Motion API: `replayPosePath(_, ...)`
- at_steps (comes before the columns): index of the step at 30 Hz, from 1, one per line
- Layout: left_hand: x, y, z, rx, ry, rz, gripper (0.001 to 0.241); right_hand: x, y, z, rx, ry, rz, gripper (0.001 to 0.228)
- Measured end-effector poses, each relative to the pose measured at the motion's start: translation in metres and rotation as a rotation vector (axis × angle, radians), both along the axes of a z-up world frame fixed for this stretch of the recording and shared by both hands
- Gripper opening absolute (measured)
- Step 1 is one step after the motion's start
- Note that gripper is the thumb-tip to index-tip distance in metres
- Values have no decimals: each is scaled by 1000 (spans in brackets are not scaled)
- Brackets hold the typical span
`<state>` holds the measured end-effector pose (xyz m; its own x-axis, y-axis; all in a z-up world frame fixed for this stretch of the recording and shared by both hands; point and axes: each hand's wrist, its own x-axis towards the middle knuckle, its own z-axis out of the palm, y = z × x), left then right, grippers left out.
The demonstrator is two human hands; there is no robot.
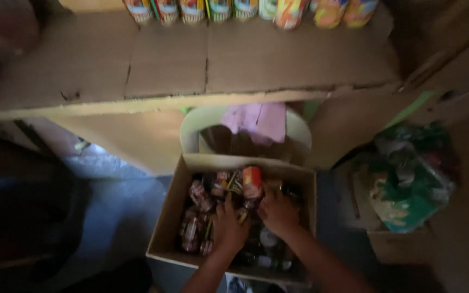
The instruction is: Stocking and organizing canned goods on a shelf from a box on the floor.
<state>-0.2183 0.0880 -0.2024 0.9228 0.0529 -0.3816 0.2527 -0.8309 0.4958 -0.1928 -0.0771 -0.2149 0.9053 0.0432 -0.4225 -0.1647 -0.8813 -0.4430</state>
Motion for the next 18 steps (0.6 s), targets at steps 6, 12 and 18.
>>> replayPosePath(6,21,-12,56,-171,-402,-109,67,5,-7,35,121,-398,115,59)
replayPosePath(12,66,-47,138,-564,-1058,-244,42,36,-20,171,477,-794,-10,39)
replayPosePath(18,152,-91,218,-639,-1146,-277,43,133,-81,212,477,-1280,-101,26)
